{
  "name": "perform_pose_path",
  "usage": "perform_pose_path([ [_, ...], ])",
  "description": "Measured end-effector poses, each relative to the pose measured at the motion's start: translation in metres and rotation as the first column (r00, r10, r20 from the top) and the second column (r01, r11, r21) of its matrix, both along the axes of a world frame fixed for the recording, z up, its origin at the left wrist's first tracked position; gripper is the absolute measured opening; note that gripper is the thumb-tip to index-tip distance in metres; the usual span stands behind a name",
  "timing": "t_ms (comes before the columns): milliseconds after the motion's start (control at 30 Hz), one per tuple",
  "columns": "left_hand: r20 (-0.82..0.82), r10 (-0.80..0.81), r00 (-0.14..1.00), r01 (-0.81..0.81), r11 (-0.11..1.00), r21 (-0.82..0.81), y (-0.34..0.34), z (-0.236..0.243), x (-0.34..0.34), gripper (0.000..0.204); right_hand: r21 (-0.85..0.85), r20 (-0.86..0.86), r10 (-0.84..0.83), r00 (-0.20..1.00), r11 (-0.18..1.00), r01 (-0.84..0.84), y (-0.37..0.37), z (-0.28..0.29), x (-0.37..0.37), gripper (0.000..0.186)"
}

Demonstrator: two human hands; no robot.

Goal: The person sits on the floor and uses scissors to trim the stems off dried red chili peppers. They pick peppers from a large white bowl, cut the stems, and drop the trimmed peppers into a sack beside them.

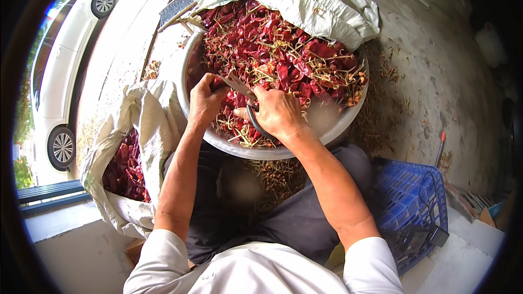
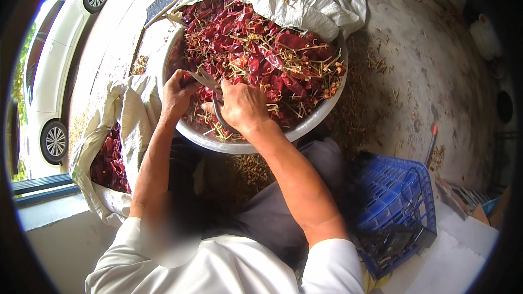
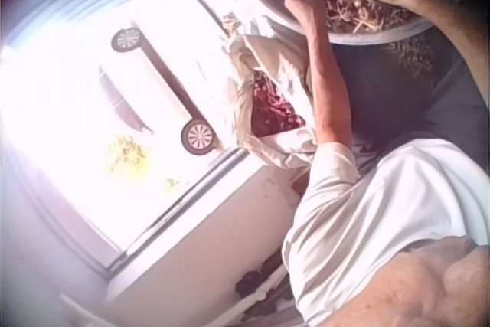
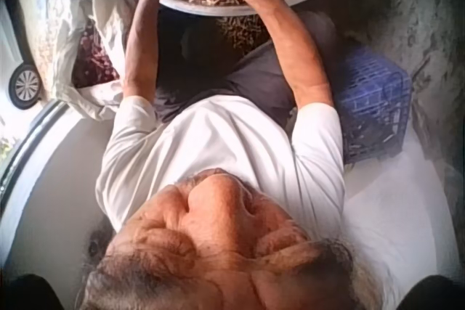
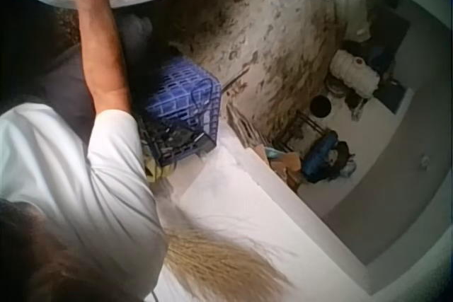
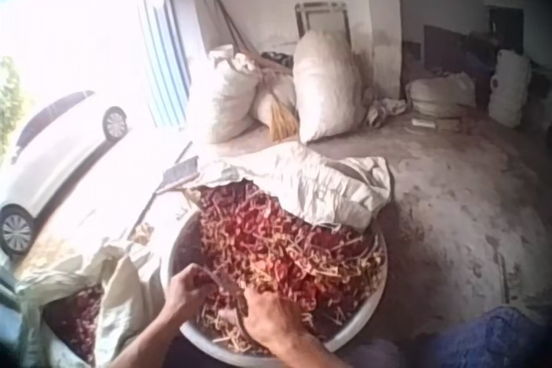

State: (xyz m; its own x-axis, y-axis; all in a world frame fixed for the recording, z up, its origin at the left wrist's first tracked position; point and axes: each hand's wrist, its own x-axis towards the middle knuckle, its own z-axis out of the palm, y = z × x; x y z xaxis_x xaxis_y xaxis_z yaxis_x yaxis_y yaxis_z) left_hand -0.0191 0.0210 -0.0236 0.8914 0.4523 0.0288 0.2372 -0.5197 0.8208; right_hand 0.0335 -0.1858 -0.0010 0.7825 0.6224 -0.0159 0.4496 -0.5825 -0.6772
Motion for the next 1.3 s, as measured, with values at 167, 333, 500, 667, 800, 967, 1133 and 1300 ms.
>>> perform_pose_path([
  [167,0.063,0.003,0.998,0.026,0.887,-0.46,-0.006,0.008,0.003,0.023,0.116,0.021,-0.033,0.999,0.993,0.031,0.005,-0.014,-0.005,0.047],
  [333,-0.001,-0.077,0.997,0.065,0.843,-0.534,0.0,0.012,0.006,0.018,0.238,-0.186,-0.001,0.982,0.97,0.046,0.009,-0.017,-0.007,0.045],
  [500,0.11,-0.086,0.99,0.136,0.771,-0.622,0.0,0.018,0.005,0.013,0.471,-0.399,0.103,0.911,0.875,0.108,0.012,-0.014,-0.014,0.056],
  [667,0.045,-0.118,0.992,0.115,0.696,-0.709,0.003,0.013,0.004,0.008,0.805,-0.589,0.547,0.595,0.341,0.485,-0.016,0.015,0.014,0.035],
  [800,0.037,-0.023,0.999,0.042,0.74,-0.671,0.017,-0.001,0.007,0.009,0.797,-0.525,0.37,0.767,-0.103,0.595,-0.047,0.018,0.064,0.051],
  [967,-0.43,-0.089,0.898,-0.035,0.962,-0.271,0.019,-0.027,0.023,0.038,0.728,-0.627,0.265,0.732,-0.135,0.672,-0.047,0.01,0.066,0.061],
  [1133,-0.523,-0.124,0.843,0.139,0.99,-0.01,0.026,-0.085,0.03,0.031,0.826,-0.563,0.142,0.814,0.136,0.547,-0.035,0.022,0.057,0.068],
  [1300,-0.197,0.09,0.976,-0.155,0.927,-0.342,0.025,-0.02,0.027,0.014,0.639,-0.546,-0.034,0.837,0.629,0.443,-0.029,0.015,0.042,0.068],
])
